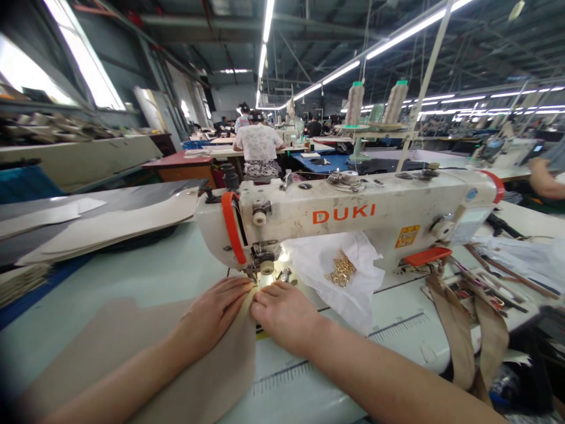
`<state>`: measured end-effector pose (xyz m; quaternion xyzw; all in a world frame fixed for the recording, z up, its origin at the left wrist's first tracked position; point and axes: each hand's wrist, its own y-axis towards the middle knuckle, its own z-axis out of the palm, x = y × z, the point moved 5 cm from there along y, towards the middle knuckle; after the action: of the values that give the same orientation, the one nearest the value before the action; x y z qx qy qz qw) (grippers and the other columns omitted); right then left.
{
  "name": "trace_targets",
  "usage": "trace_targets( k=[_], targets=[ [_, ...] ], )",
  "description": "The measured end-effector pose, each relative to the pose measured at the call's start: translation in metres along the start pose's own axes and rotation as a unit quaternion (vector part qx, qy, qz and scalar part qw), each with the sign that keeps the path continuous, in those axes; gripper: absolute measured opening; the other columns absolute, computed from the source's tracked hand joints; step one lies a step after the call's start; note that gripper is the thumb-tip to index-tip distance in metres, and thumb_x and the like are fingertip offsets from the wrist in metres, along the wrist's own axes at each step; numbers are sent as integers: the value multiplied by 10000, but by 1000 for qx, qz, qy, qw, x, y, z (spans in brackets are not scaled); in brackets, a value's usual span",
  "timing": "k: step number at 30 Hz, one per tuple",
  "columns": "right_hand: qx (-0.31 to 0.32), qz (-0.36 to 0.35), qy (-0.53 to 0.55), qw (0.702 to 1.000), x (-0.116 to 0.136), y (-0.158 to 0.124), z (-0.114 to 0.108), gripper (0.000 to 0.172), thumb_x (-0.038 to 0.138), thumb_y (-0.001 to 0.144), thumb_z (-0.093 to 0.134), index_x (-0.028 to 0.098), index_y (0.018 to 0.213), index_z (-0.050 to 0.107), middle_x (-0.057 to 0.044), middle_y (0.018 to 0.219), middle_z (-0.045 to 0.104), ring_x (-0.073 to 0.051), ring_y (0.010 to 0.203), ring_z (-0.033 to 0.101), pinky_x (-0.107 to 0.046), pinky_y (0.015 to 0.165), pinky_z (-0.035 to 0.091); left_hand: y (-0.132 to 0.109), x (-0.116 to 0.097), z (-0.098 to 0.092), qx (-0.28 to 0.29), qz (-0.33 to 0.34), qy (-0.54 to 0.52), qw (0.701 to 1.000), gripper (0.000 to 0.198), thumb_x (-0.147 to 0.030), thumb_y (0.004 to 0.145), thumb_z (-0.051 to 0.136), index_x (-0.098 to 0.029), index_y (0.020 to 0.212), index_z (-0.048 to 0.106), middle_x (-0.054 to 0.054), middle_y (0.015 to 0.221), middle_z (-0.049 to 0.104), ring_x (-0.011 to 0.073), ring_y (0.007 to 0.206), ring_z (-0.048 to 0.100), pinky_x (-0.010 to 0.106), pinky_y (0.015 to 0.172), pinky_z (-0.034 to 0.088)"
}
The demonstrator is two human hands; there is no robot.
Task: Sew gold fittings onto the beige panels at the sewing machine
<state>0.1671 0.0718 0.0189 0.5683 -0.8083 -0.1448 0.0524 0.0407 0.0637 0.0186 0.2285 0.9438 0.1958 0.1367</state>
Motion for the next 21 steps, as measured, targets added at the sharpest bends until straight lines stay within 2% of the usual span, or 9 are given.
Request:
trace_targets(
  k=[5, 14, 21],
  targets=[
    [5, 3, 8, 1000, -1, 1, 2, 67, 193, 905, 542, 141, 897, 583, -45, 906, 615, -181, 909, 532, -323, 833, 400, -2, 1, 2, 11, -13, 11, 1000, 342, -229, 922, 343, -143, 1031, 655, 86, 1088, 673, 196, 1043, 595, 356, 956, 494],
    [0, -4, 7, 1000, -2, 2, 3, 72, 187, 902, 543, 142, 880, 594, -48, 919, 620, -193, 908, 533, -328, 827, 398, -2, 0, 6, 40, 3, 24, 999, 349, -230, 932, 321, -137, 1077, 625, 93, 1126, 662, 185, 1082, 590, 338, 975, 476],
    [-8, -11, -6, 1000, -4, 5, 3, 66, 180, 887, 561, 135, 853, 593, -44, 890, 625, -194, 883, 538, -318, 837, 395, -2, -1, 7, 32, 13, 46, 998, 334, -212, 916, 347, -141, 1077, 630, 95, 1130, 668, 189, 1078, 605, 333, 966, 483]
  ],
)
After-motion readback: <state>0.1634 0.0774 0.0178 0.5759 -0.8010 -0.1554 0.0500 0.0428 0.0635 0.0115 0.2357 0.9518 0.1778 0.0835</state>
